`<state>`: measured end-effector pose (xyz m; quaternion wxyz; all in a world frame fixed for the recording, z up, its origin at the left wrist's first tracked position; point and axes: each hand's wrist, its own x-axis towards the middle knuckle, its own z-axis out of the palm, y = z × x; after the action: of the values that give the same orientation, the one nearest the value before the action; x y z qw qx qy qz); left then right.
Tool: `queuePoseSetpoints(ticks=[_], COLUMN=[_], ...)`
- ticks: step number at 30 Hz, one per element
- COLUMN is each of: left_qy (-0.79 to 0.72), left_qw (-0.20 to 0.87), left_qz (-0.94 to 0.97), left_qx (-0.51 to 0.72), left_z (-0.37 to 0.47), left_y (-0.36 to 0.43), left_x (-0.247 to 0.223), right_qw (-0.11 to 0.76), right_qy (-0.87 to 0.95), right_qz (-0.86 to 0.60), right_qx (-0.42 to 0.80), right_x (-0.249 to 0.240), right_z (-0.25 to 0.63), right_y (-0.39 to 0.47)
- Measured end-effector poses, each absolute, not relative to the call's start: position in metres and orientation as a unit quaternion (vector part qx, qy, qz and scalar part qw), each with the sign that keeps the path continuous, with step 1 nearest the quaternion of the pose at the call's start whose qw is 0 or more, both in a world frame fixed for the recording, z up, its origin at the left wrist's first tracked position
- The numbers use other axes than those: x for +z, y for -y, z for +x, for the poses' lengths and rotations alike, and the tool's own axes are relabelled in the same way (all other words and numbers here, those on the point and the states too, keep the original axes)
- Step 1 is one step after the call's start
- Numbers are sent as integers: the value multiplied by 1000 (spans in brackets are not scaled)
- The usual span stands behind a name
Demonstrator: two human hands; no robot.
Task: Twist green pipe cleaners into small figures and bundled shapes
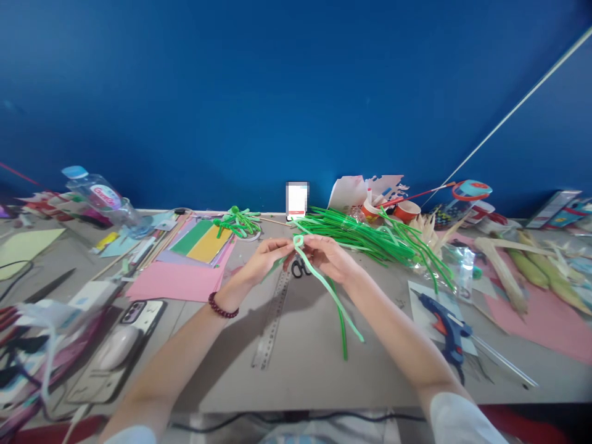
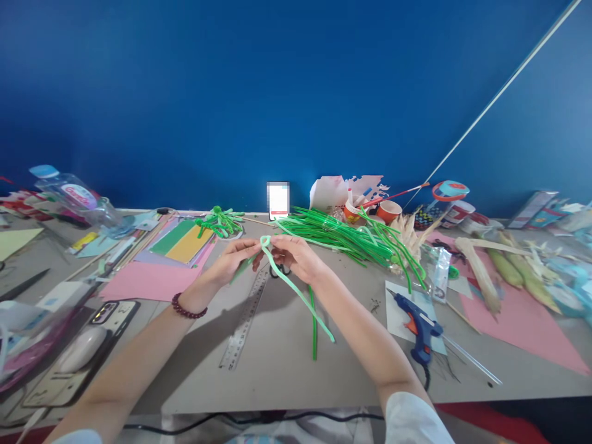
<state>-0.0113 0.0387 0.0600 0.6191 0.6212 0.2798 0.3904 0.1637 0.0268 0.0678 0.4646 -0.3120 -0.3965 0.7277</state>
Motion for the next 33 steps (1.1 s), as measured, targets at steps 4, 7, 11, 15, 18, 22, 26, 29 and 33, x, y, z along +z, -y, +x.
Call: queuePoseSetpoints(ticks=[4,7,11,15,18,22,26,29,33], left_qy=[-276,-256,-239,-291,-357,-341,-334,-333,-324], left_qw=[655,693,705,594,379,189,125,73,-9], left_qz=[582,556,549,621,670,742,757,766,783], left_qx=[395,380,380,420,529,545,548,544,530], left_z=[-10,-7,-5,-5,-4,-4,-5,-6,-7], left_y=[-37,-35,-36,-38,-37,-33,-31,-32,-32], left_x=[62,62,59,58,57,58,58,57,55], right_qw=[461,463,477,530,561,577,576,565,542], right_qy=[425,451,502,550,585,624,639,661,707], right_qz=[-308,-314,-320,-353,-389,-404,-414,-422,-419], right_qx=[715,695,647,540,438,338,298,255,178], right_x=[66,62,58,58,57,55,57,59,58], right_z=[165,165,165,163,161,158,156,154,154], right_y=[-29,-30,-31,-32,-32,-30,-25,-21,-17])
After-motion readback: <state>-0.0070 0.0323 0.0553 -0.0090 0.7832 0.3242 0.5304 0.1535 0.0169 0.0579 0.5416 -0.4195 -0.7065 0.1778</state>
